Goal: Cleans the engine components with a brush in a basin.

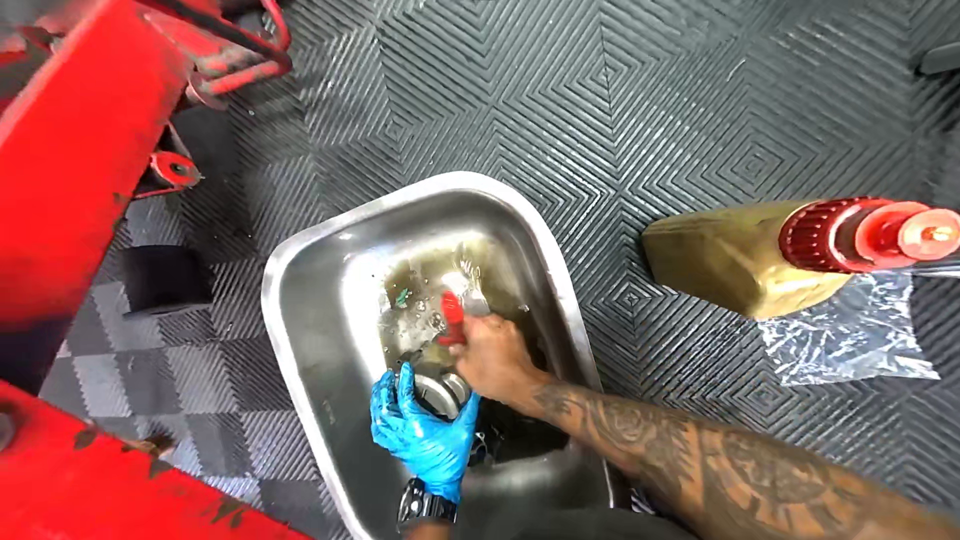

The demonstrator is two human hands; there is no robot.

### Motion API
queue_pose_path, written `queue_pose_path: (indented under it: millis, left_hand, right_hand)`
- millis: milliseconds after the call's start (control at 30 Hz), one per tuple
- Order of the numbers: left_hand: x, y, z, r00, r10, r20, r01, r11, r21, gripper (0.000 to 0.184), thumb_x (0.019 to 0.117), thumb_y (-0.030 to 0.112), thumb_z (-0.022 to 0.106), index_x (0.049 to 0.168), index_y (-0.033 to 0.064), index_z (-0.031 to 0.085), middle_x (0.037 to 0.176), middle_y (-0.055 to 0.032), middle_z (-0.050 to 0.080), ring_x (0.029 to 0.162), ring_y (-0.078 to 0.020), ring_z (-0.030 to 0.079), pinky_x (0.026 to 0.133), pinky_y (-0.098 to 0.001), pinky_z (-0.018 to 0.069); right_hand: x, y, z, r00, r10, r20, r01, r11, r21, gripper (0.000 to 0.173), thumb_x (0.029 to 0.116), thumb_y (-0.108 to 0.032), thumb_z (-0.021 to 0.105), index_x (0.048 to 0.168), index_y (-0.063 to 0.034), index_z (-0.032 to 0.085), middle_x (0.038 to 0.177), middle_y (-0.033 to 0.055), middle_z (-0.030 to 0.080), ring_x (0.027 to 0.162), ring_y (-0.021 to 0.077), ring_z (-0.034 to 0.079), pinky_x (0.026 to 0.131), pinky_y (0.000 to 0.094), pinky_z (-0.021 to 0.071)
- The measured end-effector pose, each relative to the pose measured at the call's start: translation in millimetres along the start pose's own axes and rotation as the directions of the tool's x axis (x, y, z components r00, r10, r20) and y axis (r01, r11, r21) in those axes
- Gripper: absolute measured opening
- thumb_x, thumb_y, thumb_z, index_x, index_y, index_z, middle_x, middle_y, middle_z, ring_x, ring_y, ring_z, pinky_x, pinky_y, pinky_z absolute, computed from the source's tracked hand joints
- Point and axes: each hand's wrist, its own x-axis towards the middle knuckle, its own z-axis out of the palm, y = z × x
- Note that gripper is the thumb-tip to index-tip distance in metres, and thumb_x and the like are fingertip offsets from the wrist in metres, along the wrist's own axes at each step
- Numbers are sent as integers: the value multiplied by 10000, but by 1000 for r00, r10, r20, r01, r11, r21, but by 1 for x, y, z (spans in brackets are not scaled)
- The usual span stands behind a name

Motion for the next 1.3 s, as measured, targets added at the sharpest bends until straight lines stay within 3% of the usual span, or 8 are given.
queue_pose_path:
  millis: [67, 167, 300, 433, 733, 1067, 1200, 1300]
  left_hand:
    - [4, 3, 2, 1000, -3, -21, 3, 1000, 6, 1151, 544, 807, 753, 1412, 68, 595, 1457, -270, 524, 1388, -469, 440, 1127, -641, 315]
    - [4, 5, 3, 1000, -2, -16, 2, 1000, 0, 1162, 535, 798, 768, 1413, 57, 591, 1456, -280, 519, 1383, -478, 438, 1126, -644, 313]
    - [3, 4, 1, 1000, 7, -20, -7, 1000, 2, 1159, 533, 797, 767, 1411, 60, 597, 1452, -279, 525, 1382, -479, 442, 1128, -643, 310]
    - [4, 5, 3, 1000, 10, -16, -10, 1000, 4, 1160, 529, 795, 766, 1406, 54, 596, 1447, -278, 526, 1379, -475, 445, 1131, -647, 305]
    - [2, 4, 3, 1000, -18, -16, 18, 1000, 22, 1154, 525, 807, 767, 1415, 93, 598, 1460, -254, 527, 1395, -452, 442, 1139, -649, 304]
    - [3, 3, 6, 999, 5, -39, -4, 1000, 30, 1157, 541, 829, 733, 1408, 75, 599, 1450, -258, 535, 1389, -447, 447, 1129, -636, 312]
    - [1, 0, 6, 998, 5, -55, -4, 1000, 29, 1149, 541, 842, 731, 1404, 92, 612, 1444, -257, 544, 1393, -445, 448, 1139, -629, 317]
    - [3, 2, 6, 999, 10, -53, -8, 1000, 23, 1149, 540, 840, 729, 1402, 89, 611, 1435, -251, 551, 1383, -439, 457, 1131, -635, 319]
  right_hand:
    - [3, 4, -10, 999, -46, -10, 45, 988, -145, 222, 919, -246, 717, 1111, -132, 710, 923, 112, 718, 877, 320, 711, 709, 538, 568]
    - [8, -15, -19, 995, -92, -23, 92, 996, -4, 182, 887, -203, 766, 1004, -76, 707, 850, 141, 695, 798, 336, 696, 639, 555, 553]
    - [5, -9, -23, 984, -149, 100, 164, 972, -170, 210, 905, -206, 744, 1082, -97, 715, 921, 126, 716, 881, 321, 708, 729, 544, 568]
    - [23, -26, -13, 981, -178, 73, 181, 983, -33, 192, 904, -195, 750, 1044, -69, 711, 917, 156, 710, 873, 355, 706, 720, 577, 568]
    - [52, -9, 0, 966, -210, 149, 242, 940, -241, 224, 886, -225, 715, 1088, -128, 720, 943, 117, 724, 922, 323, 712, 765, 569, 571]
    - [59, -15, 6, 969, -194, 150, 210, 973, -97, 162, 906, -242, 725, 1001, -110, 714, 900, 112, 710, 883, 304, 704, 751, 562, 571]
    - [82, -33, -16, 959, -214, 186, 265, 909, -322, 180, 881, -240, 699, 1008, -114, 711, 938, 126, 712, 912, 333, 705, 729, 576, 563]
    - [74, -28, 7, 965, -251, 76, 257, 962, -90, 177, 907, -262, 735, 1000, -112, 719, 889, 115, 714, 854, 309, 712, 724, 564, 586]
